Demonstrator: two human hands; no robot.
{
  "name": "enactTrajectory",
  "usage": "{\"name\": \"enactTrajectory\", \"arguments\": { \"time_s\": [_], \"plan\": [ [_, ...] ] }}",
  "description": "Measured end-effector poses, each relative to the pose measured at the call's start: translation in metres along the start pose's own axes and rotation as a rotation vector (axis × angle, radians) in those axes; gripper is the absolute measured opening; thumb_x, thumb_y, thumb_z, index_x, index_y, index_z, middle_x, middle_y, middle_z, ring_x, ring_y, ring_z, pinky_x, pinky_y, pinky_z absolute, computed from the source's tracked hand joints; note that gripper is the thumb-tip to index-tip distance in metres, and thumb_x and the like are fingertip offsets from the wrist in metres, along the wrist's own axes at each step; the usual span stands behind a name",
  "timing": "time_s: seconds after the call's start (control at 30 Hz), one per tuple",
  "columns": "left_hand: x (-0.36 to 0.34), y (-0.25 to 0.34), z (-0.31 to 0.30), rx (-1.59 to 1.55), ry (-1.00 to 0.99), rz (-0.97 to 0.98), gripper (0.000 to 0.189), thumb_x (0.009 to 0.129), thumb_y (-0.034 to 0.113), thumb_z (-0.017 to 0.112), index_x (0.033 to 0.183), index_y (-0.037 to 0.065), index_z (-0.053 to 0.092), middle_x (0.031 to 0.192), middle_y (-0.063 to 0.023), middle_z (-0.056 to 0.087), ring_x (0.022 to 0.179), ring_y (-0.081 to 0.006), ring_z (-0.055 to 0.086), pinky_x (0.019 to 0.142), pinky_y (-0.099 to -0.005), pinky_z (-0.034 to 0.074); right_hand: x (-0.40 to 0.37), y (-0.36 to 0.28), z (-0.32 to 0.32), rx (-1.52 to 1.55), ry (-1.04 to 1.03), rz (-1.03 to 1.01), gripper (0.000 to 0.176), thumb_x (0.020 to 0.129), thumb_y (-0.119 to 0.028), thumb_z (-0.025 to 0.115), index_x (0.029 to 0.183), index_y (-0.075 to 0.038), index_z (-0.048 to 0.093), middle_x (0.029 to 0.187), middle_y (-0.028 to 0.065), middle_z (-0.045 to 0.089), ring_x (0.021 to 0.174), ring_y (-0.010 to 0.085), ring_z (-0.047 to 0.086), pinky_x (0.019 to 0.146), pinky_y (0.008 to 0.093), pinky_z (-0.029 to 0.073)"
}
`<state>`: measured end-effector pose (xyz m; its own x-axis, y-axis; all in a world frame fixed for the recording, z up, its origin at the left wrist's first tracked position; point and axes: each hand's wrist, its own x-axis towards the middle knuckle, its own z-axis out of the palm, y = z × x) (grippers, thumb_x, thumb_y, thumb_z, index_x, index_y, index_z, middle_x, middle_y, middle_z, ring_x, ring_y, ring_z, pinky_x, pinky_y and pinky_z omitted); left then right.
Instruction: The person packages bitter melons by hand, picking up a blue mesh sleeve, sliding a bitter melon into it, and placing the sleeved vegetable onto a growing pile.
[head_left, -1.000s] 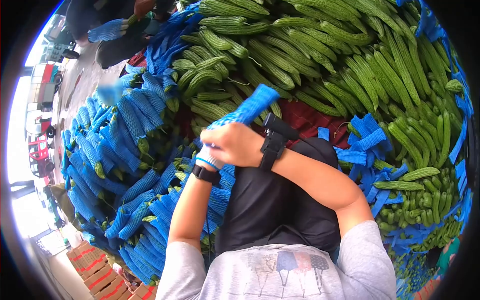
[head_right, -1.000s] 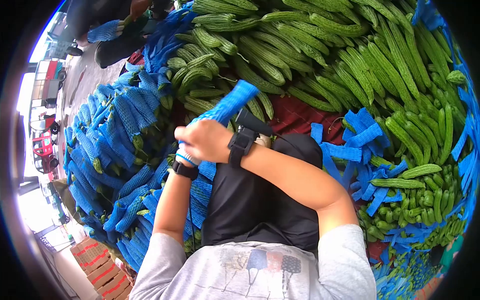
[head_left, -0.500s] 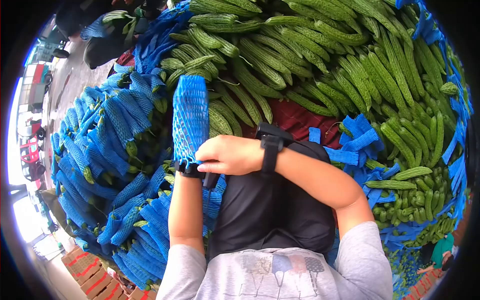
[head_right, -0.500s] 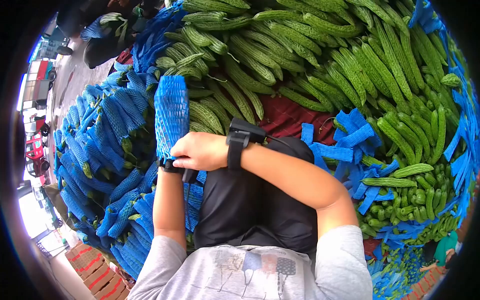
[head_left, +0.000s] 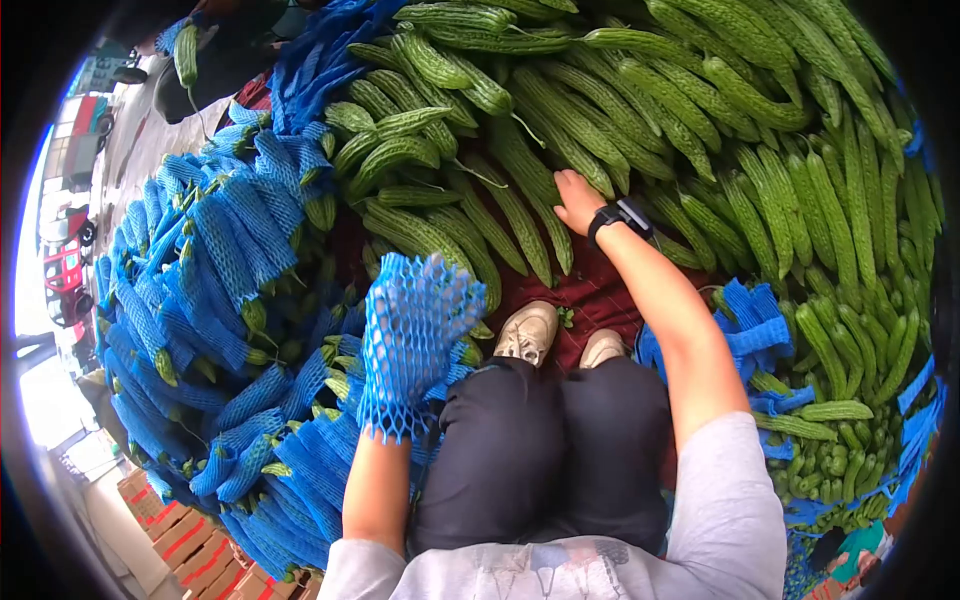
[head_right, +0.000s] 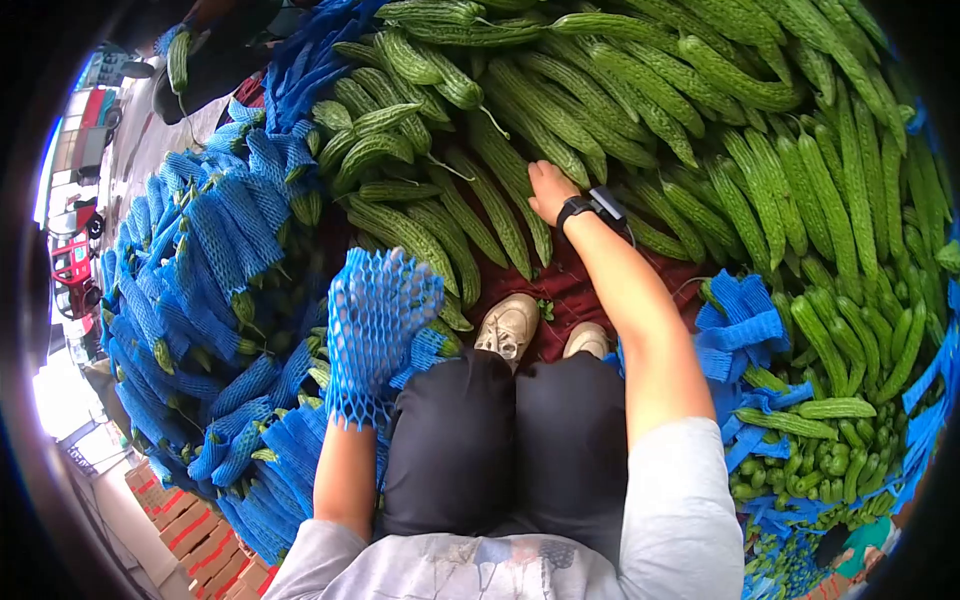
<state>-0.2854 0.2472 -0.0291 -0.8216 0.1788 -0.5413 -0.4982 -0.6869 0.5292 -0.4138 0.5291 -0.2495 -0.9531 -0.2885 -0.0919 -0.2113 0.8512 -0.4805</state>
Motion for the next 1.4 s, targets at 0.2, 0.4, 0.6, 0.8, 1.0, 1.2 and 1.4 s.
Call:
{"name": "enactTrajectory", "arguments": {
  "time_s": [0.2, 0.4, 0.6, 0.8, 1.0, 1.2, 1.4],
  "plan": [
    [-0.009, -0.007, -0.024, 0.061, 0.035, -0.048, 0.055, 0.098, 0.03, 0.042, 0.148, 0.016, 0.023, 0.143, -0.0181, 0.038, 0.127, -0.0383, 0.042, 0.103, -0.0527, 0.038, 0.037, -0.006, 0.042, -0.058, -0.04, 0.294, 0.072, 0.074, -0.016, 0.076, 0.134, 0.001, 0.038, 0.127, 0.0191, 0.05, 0.121, 0.034, 0.044, 0.098, 0.0444, 0.041],
    [0.002, -0.009, -0.015, 0.09, 0.029, -0.048, 0.055, 0.097, 0.027, 0.045, 0.147, 0.014, 0.025, 0.141, -0.0184, 0.041, 0.123, -0.0369, 0.044, 0.101, -0.0501, 0.039, 0.022, -0.01, 0.024, -0.053, -0.15, 0.092, 0.06, 0.068, -0.028, 0.08, 0.108, 0.002, 0.046, 0.111, 0.0213, 0.057, 0.108, 0.0384, 0.053, 0.09, 0.0463, 0.045],
    [0.01, -0.001, 0.024, 0.15, -0.083, -0.034, 0.056, 0.095, 0.023, 0.047, 0.145, 0.011, 0.026, 0.138, -0.0187, 0.043, 0.12, -0.0354, 0.047, 0.1, -0.0475, 0.04, -0.073, -0.02, -0.057, 1.468, -0.286, 0.324, 0.061, 0.082, -0.035, 0.072, 0.121, 0.001, 0.043, 0.101, 0.0116, 0.059, 0.082, 0.0229, 0.065, 0.076, 0.0348, 0.055],
    [-0.026, 0.017, 0.085, 0.373, -0.302, 0.006, 0.056, 0.094, 0.019, 0.05, 0.144, 0.009, 0.028, 0.136, -0.019, 0.045, 0.117, -0.034, 0.049, 0.098, -0.0449, 0.041, -0.172, -0.055, -0.215, 1.675, 0.092, 0.193, 0.054, 0.087, -0.035, 0.067, 0.122, 0.0, 0.048, 0.101, 0.0085, 0.061, 0.086, 0.0195, 0.066, 0.078, 0.0337, 0.056],
    [-0.103, 0.009, 0.175, 0.861, -0.569, 0.241, 0.056, 0.092, 0.015, 0.052, 0.143, 0.007, 0.029, 0.133, -0.0193, 0.047, 0.113, -0.0325, 0.051, 0.097, -0.0423, 0.042, -0.226, -0.11, -0.337, 1.86, 0.249, 0.116, 0.037, 0.092, -0.028, 0.061, 0.118, -0.002, 0.055, 0.11, 0.0098, 0.064, 0.1, 0.0203, 0.063, 0.092, 0.0395, 0.049],
    [-0.153, -0.055, 0.232, 1.15, -0.69, 0.557, 0.057, 0.091, 0.011, 0.055, 0.142, 0.005, 0.03, 0.131, -0.0197, 0.049, 0.11, -0.0311, 0.053, 0.095, -0.0397, 0.044, -0.288, -0.154, -0.361, 1.8, 0.425, 0.139, 0.038, 0.09, -0.027, 0.066, 0.117, -0.003, 0.053, 0.104, 0.0057, 0.062, 0.095, 0.0174, 0.062, 0.087, 0.0361, 0.051],
    [-0.179, -0.097, 0.253, 1.226, -0.784, 0.603, 0.058, 0.089, 0.008, 0.057, 0.141, 0.003, 0.032, 0.129, -0.02, 0.052, 0.106, -0.0296, 0.056, 0.094, -0.0371, 0.045, -0.343, -0.177, -0.335, 1.323, 0.736, 0.072, 0.055, 0.093, -0.039, 0.061, 0.125, 0.004, 0.046, 0.116, 0.0075, 0.059, 0.104, 0.0146, 0.055, 0.093, 0.0294, 0.044]
  ]
}}
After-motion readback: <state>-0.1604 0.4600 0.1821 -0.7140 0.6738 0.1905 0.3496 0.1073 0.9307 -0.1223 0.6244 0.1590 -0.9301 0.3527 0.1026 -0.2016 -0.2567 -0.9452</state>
